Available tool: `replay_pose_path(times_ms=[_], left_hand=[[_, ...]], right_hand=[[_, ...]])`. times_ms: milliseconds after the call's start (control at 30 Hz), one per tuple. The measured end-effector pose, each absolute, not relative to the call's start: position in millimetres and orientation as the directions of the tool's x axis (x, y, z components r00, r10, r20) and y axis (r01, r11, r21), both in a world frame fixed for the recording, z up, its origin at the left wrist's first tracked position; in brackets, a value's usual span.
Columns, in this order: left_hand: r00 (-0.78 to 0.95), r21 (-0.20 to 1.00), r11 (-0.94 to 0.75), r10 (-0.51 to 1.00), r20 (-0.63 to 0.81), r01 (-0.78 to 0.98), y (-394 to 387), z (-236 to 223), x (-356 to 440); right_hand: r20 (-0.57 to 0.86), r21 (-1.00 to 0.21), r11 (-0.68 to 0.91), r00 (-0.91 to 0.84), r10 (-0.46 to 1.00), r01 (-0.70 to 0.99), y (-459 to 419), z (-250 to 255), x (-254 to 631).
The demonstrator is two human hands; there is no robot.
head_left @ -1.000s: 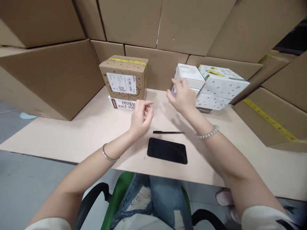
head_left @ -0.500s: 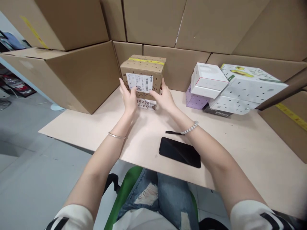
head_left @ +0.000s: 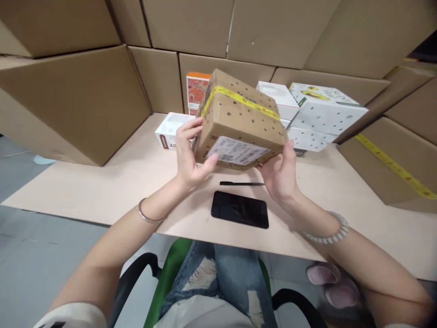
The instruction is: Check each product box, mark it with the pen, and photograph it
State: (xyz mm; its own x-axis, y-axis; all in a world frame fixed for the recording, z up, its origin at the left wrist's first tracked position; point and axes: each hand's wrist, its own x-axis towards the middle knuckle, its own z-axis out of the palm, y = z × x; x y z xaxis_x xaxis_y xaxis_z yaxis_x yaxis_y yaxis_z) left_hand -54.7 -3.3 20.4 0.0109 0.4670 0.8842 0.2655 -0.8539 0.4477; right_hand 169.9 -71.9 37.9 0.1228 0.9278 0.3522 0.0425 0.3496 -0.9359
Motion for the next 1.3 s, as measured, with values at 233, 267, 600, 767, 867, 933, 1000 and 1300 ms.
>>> replay_pose_path(times_ms=[233, 267, 600, 767, 867, 933, 1000, 1300], left_hand=[[0.238, 0.269, -0.898, 0.362, 0.901, 0.347, -17.1, 10.9, -51.3], [0.262, 0.238, -0.909, 0.335, 0.905, 0.342, -16.1, 11.8, -52.6], [0.209, 0.327, -0.911, 0.381, 0.901, 0.253, 7.4, 5.9, -59.6], [0.178, 0.157, -0.979, 0.179, 0.968, 0.131, 14.8, 3.0, -57.4], [0.179, 0.114, -0.987, 0.133, 0.975, 0.109, 18.1, 4.3, -58.0], [0.166, 0.175, -0.976, 0.196, 0.966, 0.13, 20.4, 2.5, -59.7], [0.159, 0.218, -0.965, 0.241, 0.957, 0.148, 24.0, -2.6, -61.9], [0.097, 0.267, -0.949, 0.286, 0.953, 0.168, 26.4, -21.7, -51.3]], right_hand=[[0.267, -0.952, 0.292, 0.225, 0.937, -0.089, -81.9, 6.2, 201.1], [0.259, -0.95, 0.29, 0.226, 0.939, -0.114, -81.6, 2.3, 203.0], [0.412, -0.905, 0.419, 0.099, 0.906, -0.067, -91.1, -9.9, 208.6], [0.556, -0.83, 0.558, 0.07, 0.829, -0.018, -95.1, -5.9, 210.6], [0.574, -0.819, 0.574, 0.033, 0.818, 0.026, -97.0, 1.1, 211.5], [0.596, -0.798, 0.592, 0.006, 0.803, 0.114, -96.7, 3.1, 214.1], [0.647, -0.734, 0.633, -0.028, 0.762, 0.245, -94.3, 1.5, 218.8], [0.869, -0.249, 0.709, -0.171, 0.464, 0.66, -82.0, -3.6, 236.5]])
